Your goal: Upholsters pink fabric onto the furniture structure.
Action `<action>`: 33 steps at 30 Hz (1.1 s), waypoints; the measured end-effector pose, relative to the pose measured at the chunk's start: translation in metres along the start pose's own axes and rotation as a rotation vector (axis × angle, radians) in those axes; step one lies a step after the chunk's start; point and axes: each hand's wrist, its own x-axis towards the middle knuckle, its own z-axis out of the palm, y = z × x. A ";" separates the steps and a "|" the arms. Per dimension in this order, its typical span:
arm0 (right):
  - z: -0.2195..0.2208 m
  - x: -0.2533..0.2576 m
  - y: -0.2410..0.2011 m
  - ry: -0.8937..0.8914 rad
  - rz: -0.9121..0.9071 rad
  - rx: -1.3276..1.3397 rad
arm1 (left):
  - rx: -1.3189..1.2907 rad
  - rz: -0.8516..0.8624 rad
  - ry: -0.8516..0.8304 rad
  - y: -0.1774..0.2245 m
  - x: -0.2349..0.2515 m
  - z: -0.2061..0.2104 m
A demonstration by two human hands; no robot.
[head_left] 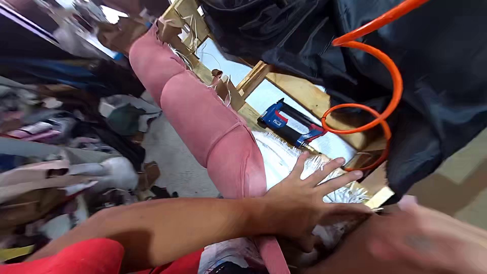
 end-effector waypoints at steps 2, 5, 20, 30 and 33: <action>0.048 0.035 0.031 0.264 -0.041 -0.264 | -0.387 -0.010 0.183 -0.007 -0.018 -0.010; 0.082 0.083 0.068 0.264 -0.036 -0.547 | -1.190 -0.228 0.556 -0.018 -0.048 -0.038; 0.064 0.105 0.105 -0.160 0.275 -0.386 | -0.337 -0.425 0.121 -0.058 -0.009 -0.052; 0.139 0.163 0.247 -0.944 1.058 -0.798 | -0.178 -0.545 0.008 -0.071 0.004 -0.058; 0.118 0.209 0.216 -0.740 1.103 -0.738 | -0.186 -0.558 0.011 -0.073 0.003 -0.060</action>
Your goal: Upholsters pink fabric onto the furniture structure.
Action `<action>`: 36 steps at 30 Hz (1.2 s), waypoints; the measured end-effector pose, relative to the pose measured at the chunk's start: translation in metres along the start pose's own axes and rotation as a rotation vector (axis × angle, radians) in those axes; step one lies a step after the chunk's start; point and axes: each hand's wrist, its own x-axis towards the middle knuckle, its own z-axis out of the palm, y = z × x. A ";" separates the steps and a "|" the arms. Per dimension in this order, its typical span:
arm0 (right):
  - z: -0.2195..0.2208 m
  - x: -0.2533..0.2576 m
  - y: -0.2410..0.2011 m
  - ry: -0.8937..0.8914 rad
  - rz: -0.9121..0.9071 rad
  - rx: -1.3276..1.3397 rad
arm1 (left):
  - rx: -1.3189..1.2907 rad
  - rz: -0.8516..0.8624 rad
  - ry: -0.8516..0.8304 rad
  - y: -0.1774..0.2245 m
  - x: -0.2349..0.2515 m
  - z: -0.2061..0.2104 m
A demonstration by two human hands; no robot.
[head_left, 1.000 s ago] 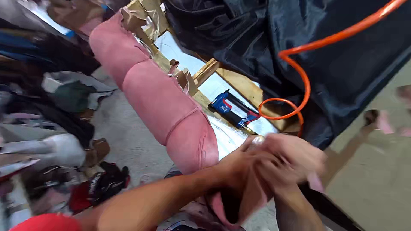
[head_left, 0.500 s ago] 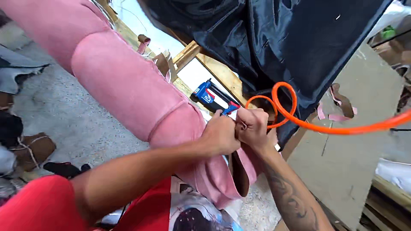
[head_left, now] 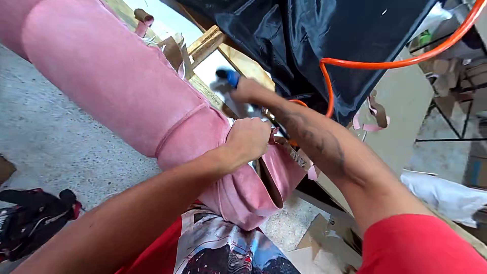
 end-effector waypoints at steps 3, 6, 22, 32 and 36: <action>-0.094 -0.072 -0.001 0.209 0.008 0.178 | -0.041 0.033 -0.027 0.000 0.001 -0.006; -0.112 -0.212 0.013 0.420 -0.025 0.165 | 0.012 0.239 0.012 -0.014 0.004 -0.018; 0.103 -0.366 0.052 0.486 0.294 0.461 | -0.089 0.154 -0.205 -0.030 0.039 -0.020; 0.097 -0.349 0.030 0.396 0.296 0.469 | -0.159 0.288 0.057 -0.040 0.026 -0.002; 0.096 -0.356 0.036 0.389 0.300 0.456 | -0.172 0.284 0.092 -0.039 0.021 -0.005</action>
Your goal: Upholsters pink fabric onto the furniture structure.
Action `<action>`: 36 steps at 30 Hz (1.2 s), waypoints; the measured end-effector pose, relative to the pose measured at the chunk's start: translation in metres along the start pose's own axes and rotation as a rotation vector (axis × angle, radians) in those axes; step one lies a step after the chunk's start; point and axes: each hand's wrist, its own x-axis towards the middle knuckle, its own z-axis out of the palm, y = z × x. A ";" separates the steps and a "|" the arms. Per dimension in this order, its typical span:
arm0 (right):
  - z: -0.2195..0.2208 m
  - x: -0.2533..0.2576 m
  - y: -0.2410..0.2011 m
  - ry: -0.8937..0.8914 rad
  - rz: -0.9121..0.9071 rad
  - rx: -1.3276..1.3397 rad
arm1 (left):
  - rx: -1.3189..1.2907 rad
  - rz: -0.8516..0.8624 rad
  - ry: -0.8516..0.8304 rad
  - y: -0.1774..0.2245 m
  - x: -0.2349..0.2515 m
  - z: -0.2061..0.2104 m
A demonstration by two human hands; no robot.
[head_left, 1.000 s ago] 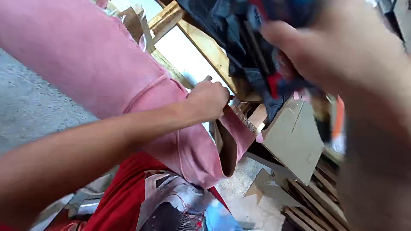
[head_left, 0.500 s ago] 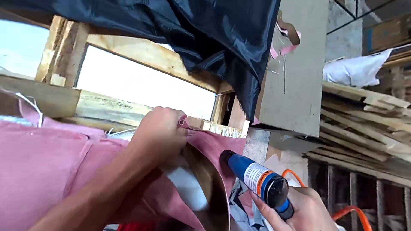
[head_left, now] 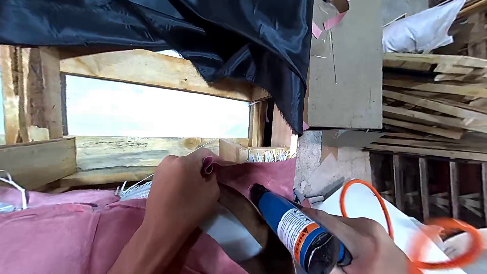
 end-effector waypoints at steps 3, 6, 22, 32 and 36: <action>-0.005 -0.011 0.011 0.038 0.068 -0.039 | 0.001 -0.006 0.008 0.002 0.000 -0.001; -0.005 -0.020 0.017 0.043 0.092 -0.025 | 0.005 -0.031 -0.017 0.004 0.001 -0.001; -0.063 0.240 -0.005 -0.106 -0.599 -0.761 | 0.351 0.298 -0.083 0.101 -0.128 -0.001; 0.005 0.170 0.076 0.477 -0.790 0.310 | 0.238 0.193 -0.066 0.163 -0.071 0.050; 0.071 0.166 0.107 0.689 -0.848 0.472 | 0.193 0.448 0.263 0.137 -0.052 0.073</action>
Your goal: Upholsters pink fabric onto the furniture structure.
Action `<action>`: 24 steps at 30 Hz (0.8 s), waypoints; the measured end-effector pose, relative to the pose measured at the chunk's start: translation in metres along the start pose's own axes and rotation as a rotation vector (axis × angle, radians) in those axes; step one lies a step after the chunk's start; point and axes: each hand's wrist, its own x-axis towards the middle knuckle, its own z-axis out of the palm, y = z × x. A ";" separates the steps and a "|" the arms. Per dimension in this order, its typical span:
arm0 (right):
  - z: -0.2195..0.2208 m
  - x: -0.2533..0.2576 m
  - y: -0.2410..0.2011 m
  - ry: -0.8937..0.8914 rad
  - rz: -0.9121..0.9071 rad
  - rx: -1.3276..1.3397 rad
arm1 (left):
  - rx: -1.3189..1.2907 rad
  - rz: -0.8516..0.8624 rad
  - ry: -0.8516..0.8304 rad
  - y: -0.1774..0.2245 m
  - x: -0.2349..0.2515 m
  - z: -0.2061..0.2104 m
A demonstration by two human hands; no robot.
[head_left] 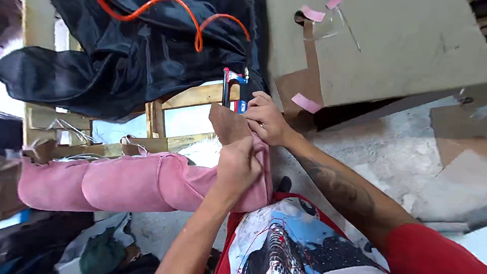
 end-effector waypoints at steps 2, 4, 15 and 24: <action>0.008 -0.005 0.006 0.078 -0.033 0.051 | 0.063 -0.033 0.215 -0.004 0.009 0.013; 0.014 -0.007 0.010 0.139 -0.046 0.101 | 0.089 -0.137 0.338 -0.009 0.023 0.028; -0.017 -0.101 -0.114 0.091 0.410 0.091 | 0.085 -0.022 0.316 -0.014 0.016 0.016; 0.014 -0.158 -0.146 -0.004 0.669 0.280 | 0.101 -0.133 0.195 -0.028 0.037 0.041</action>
